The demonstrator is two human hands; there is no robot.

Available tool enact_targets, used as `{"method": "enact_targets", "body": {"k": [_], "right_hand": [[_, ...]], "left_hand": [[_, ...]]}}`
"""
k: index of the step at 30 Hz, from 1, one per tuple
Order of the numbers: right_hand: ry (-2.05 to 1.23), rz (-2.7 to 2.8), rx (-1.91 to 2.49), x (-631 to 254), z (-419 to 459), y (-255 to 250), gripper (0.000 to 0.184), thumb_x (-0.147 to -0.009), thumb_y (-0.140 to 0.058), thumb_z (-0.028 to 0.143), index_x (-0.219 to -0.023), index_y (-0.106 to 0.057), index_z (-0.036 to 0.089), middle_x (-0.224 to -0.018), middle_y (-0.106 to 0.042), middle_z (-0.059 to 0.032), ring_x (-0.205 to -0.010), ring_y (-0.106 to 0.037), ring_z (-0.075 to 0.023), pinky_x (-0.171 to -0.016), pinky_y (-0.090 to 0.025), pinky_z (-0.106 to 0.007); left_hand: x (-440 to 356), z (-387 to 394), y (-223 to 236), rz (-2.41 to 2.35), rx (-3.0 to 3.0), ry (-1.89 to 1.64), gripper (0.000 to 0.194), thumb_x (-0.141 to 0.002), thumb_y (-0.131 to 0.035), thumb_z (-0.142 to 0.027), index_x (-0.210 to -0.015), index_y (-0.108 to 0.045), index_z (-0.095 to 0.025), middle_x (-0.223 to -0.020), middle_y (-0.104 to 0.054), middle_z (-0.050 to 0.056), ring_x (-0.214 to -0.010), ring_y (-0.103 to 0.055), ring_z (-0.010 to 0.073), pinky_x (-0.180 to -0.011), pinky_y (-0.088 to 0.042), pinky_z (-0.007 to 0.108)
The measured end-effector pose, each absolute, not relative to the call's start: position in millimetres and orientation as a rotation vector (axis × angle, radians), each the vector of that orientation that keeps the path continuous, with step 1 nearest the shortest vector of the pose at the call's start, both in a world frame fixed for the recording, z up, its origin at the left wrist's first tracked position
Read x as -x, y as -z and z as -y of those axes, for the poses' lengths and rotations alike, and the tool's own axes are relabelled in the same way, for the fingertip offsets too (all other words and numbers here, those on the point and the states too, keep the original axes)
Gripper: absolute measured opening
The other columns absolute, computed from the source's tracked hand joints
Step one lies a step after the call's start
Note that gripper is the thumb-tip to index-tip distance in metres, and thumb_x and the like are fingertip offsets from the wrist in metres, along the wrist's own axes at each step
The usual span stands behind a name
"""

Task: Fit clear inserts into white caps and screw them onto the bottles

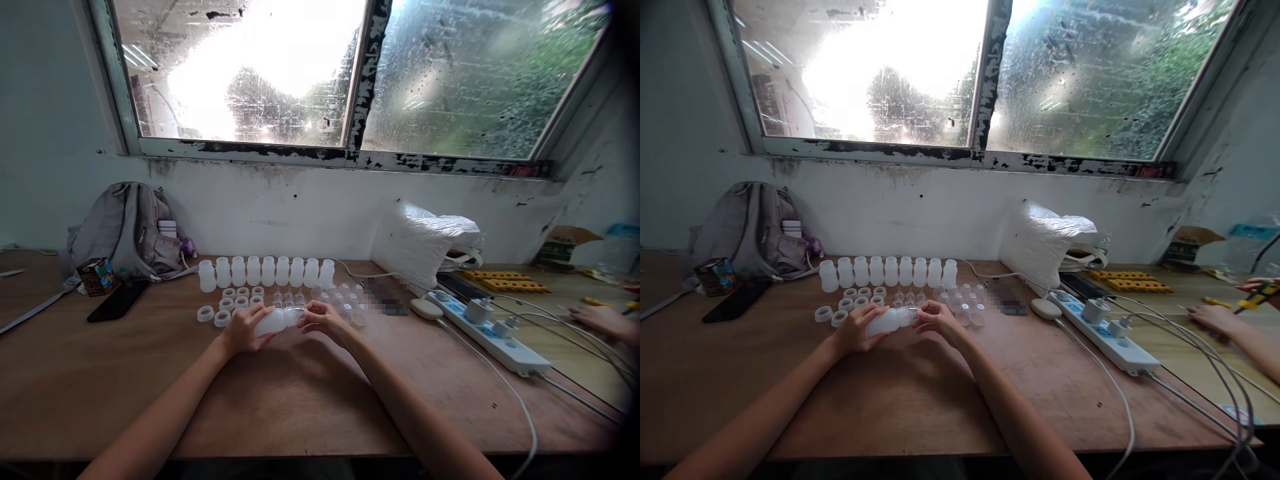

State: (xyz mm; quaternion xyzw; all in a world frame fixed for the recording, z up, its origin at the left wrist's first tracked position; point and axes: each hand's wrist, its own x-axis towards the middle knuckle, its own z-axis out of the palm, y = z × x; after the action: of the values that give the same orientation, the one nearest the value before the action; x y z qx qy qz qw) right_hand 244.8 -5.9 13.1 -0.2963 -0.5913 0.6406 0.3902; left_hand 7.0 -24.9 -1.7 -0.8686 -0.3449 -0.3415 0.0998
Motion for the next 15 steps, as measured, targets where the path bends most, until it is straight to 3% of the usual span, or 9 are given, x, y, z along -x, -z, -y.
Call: {"method": "enact_targets", "body": {"k": [15], "right_hand": [[-1.685, 1.474, 0.69, -243.1, 4.6, -11.5, 0.023, -0.066, -0.062, 0.031, -0.078, -0.048, 0.017, -0.075, -0.057, -0.0013, -0.068, -0.059, -0.0143, -0.066, -0.047, -0.032]], "left_hand": [[-13.9, 25.7, 3.4, 1.093, 2.539, 0.988, 0.044, -0.072, -0.049, -0.039, -0.109, -0.044, -0.016, -0.092, -0.055, 0.009, -0.082, -0.055, 0.0193, -0.069, -0.047, 0.03]]}}
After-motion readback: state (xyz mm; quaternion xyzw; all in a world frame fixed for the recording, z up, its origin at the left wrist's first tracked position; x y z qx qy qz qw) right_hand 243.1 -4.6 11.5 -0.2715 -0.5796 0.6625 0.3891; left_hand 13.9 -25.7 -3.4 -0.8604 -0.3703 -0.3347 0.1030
